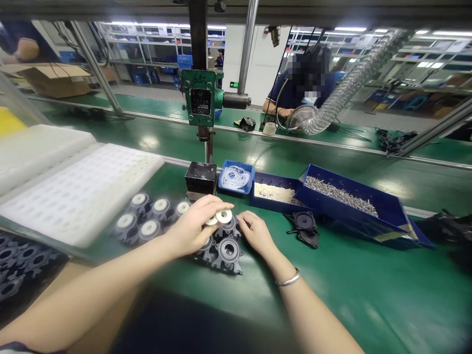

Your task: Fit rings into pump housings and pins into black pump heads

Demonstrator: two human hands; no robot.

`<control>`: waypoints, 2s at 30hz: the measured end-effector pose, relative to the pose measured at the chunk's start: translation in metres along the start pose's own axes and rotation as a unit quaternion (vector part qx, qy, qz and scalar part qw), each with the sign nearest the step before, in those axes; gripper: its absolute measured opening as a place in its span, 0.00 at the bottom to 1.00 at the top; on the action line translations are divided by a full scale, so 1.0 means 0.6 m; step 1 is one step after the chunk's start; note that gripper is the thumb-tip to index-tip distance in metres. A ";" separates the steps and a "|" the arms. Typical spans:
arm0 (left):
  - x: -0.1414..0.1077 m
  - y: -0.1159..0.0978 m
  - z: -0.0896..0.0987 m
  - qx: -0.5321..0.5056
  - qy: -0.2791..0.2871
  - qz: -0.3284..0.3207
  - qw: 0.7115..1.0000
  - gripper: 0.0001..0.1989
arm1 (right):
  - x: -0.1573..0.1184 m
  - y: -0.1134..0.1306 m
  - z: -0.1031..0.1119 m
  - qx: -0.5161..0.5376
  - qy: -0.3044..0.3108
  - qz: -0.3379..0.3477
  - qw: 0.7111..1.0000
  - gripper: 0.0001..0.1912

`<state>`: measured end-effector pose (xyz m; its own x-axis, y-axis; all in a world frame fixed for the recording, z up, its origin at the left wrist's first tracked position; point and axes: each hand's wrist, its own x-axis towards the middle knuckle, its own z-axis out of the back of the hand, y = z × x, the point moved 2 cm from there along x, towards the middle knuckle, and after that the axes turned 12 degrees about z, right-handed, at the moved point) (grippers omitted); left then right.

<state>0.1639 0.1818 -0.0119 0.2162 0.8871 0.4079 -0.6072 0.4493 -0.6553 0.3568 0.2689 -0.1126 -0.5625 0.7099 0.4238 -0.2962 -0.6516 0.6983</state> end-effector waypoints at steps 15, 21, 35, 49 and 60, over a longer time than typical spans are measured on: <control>0.035 0.016 -0.043 0.049 0.097 0.168 0.980 0.02 | -0.001 0.004 0.001 0.008 -0.003 0.011 1.000 0.11; 0.032 -0.007 -0.046 0.053 0.136 0.089 0.985 0.26 | -0.004 0.005 -0.004 0.006 -0.018 -0.002 1.000 0.09; 0.072 -0.004 -0.062 0.021 0.193 0.119 0.974 0.12 | -0.007 0.018 -0.006 0.004 -0.037 -0.031 0.999 0.08; 0.036 0.005 -0.030 0.167 0.149 0.081 0.971 0.13 | -0.004 0.016 -0.002 0.006 -0.007 -0.021 1.000 0.09; 0.043 0.007 -0.033 0.249 0.136 0.055 0.957 0.12 | -0.002 0.013 -0.001 0.000 0.002 -0.008 1.000 0.09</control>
<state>0.1819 0.2089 -0.0168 0.2789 0.9516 0.1290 -0.9127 0.3044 -0.2725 0.3546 0.2626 -0.1079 -0.5610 0.7186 0.4109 -0.3054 -0.6411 0.7041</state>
